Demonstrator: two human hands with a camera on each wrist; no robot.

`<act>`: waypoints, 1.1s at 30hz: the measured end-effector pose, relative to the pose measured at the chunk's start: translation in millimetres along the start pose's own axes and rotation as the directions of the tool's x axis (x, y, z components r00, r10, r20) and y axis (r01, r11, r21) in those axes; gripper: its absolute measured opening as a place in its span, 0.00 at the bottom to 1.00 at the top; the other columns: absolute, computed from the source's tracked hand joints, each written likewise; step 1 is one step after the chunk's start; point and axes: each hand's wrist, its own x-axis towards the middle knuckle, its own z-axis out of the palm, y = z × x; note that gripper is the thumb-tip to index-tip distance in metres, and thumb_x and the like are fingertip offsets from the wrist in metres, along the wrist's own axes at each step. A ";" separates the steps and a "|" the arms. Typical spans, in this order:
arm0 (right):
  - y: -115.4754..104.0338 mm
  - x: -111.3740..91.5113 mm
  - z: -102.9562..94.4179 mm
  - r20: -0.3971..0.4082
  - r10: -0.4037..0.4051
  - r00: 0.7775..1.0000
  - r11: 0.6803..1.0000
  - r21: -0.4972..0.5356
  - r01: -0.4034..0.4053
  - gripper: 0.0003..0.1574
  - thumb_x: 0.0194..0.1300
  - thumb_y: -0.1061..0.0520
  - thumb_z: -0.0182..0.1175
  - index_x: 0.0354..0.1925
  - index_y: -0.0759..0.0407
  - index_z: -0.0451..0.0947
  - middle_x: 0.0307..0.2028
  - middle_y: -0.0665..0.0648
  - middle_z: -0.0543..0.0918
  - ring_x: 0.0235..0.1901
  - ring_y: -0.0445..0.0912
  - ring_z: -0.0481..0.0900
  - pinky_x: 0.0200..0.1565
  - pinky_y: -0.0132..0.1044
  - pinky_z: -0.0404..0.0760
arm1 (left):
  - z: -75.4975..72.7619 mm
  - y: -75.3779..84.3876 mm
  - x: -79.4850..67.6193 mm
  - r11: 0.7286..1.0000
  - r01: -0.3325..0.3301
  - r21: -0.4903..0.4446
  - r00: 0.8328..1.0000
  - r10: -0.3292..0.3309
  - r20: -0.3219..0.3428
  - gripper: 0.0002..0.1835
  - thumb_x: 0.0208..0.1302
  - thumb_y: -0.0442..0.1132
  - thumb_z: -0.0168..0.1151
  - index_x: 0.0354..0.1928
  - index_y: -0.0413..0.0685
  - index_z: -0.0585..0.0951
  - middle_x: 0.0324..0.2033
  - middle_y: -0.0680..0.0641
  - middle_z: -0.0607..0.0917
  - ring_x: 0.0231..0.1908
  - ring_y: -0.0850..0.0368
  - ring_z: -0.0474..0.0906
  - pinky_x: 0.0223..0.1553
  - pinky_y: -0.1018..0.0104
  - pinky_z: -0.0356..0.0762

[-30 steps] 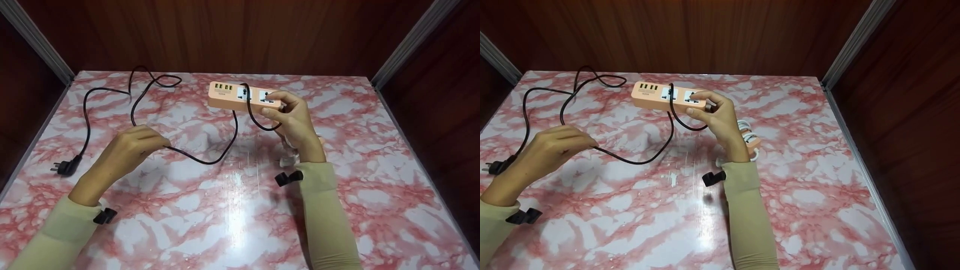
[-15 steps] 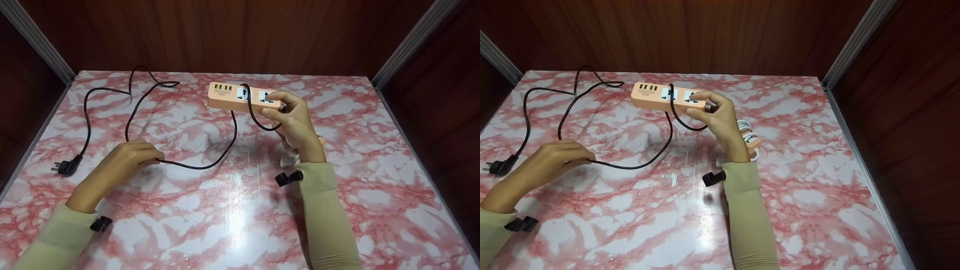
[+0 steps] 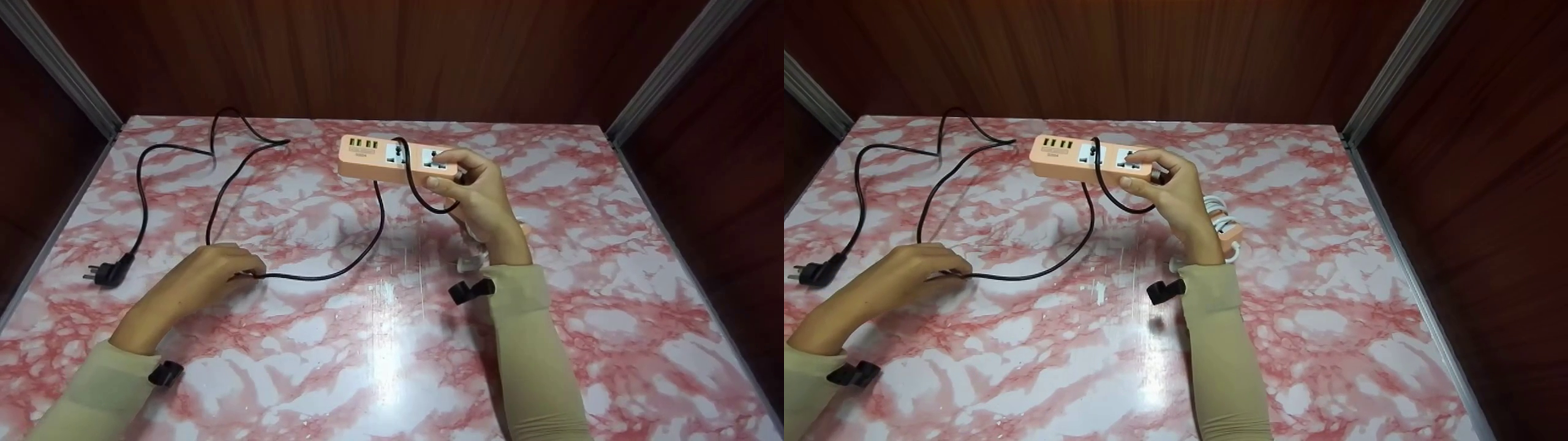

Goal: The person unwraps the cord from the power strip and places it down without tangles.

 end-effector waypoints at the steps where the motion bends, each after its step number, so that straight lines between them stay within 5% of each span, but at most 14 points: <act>1: -0.2 0.1 -0.1 -0.001 -0.001 1.000 1.000 -0.006 0.001 0.19 0.58 0.76 0.74 0.45 0.59 0.90 0.40 0.61 0.85 0.35 0.46 0.83 0.29 0.29 0.81 | 0.0 0.4 0.0 1.000 0.014 0.001 1.000 -0.014 0.009 0.14 0.58 0.27 0.79 0.40 0.55 0.89 0.36 0.58 0.89 0.38 0.60 0.86 0.39 0.57 0.85; 7: -0.9 -0.2 -1.0 -0.010 0.001 1.000 0.999 -0.033 -0.001 0.19 0.58 0.76 0.74 0.45 0.59 0.90 0.38 0.60 0.85 0.31 0.44 0.80 0.24 0.29 0.77 | 1.5 2.0 0.9 0.998 0.068 0.006 0.997 -0.069 0.028 0.11 0.62 0.33 0.78 0.45 0.50 0.90 0.41 0.52 0.91 0.43 0.53 0.88 0.45 0.51 0.86; 15: -1.3 -1.1 -0.8 -0.011 -0.003 1.000 0.998 -0.055 0.003 0.18 0.59 0.74 0.74 0.45 0.59 0.90 0.36 0.59 0.85 0.28 0.43 0.79 0.22 0.30 0.77 | 1.5 5.0 3.0 0.991 0.135 0.014 0.991 -0.135 0.012 0.23 0.65 0.36 0.76 0.62 0.50 0.86 0.49 0.43 0.91 0.49 0.44 0.89 0.50 0.44 0.86; 22: -1.2 -0.6 -0.6 -0.010 -0.001 1.000 0.999 -0.051 0.001 0.18 0.59 0.74 0.74 0.45 0.58 0.90 0.34 0.59 0.84 0.29 0.44 0.79 0.24 0.30 0.78 | -5.8 16.7 13.5 0.997 0.082 0.012 0.990 -0.080 -0.119 0.29 0.59 0.38 0.82 0.64 0.48 0.85 0.44 0.44 0.92 0.42 0.48 0.89 0.40 0.49 0.88; 33: 0.0 -0.5 -1.3 -0.014 -0.014 1.000 0.997 -0.070 0.013 0.18 0.59 0.74 0.73 0.44 0.57 0.90 0.35 0.58 0.84 0.29 0.43 0.78 0.26 0.31 0.77 | -10.1 55.4 46.9 0.997 0.076 -0.014 0.967 -0.077 -0.242 0.23 0.61 0.45 0.82 0.56 0.49 0.89 0.50 0.47 0.91 0.50 0.47 0.89 0.52 0.47 0.86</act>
